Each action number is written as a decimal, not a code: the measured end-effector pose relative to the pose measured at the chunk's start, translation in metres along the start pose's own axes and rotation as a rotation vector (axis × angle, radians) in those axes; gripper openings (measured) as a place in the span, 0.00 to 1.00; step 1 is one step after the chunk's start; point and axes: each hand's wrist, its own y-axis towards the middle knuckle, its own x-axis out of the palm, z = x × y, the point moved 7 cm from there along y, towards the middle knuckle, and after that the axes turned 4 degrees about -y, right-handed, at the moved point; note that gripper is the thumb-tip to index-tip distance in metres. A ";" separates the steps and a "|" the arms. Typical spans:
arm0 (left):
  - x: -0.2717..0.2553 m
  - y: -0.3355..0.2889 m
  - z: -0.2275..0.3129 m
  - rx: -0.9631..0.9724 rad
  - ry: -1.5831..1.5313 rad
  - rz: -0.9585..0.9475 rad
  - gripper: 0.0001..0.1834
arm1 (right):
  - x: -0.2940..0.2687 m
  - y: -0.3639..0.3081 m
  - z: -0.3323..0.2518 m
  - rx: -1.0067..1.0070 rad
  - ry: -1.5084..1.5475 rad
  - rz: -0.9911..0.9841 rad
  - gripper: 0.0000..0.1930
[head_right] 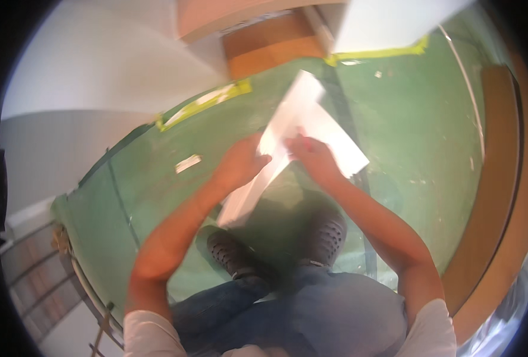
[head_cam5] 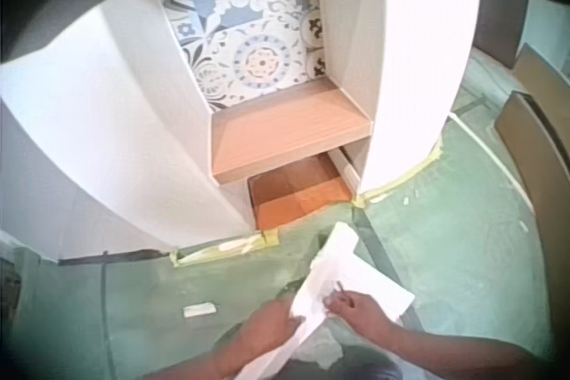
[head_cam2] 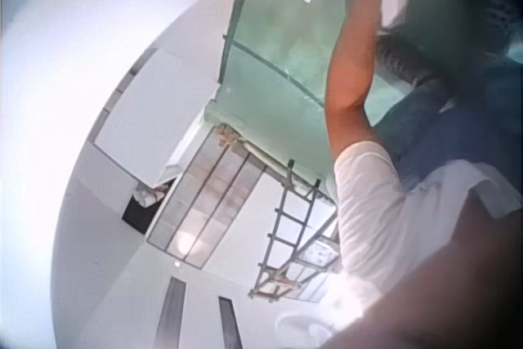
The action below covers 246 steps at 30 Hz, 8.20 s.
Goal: Measuring and marking white molding inside a house before having it cut outside with a power saw.
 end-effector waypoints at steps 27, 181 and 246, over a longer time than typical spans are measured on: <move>-0.175 -0.161 -0.111 -0.051 0.367 0.915 0.20 | 0.205 -0.006 -0.091 -0.687 -1.294 -0.634 0.12; -0.179 -0.033 -0.254 -0.288 -0.175 1.239 0.22 | 0.102 0.190 -0.036 -0.208 -0.293 0.158 0.21; -0.183 -0.029 -0.288 -0.137 0.103 1.178 0.13 | 0.101 0.200 -0.058 0.023 -0.535 0.036 0.11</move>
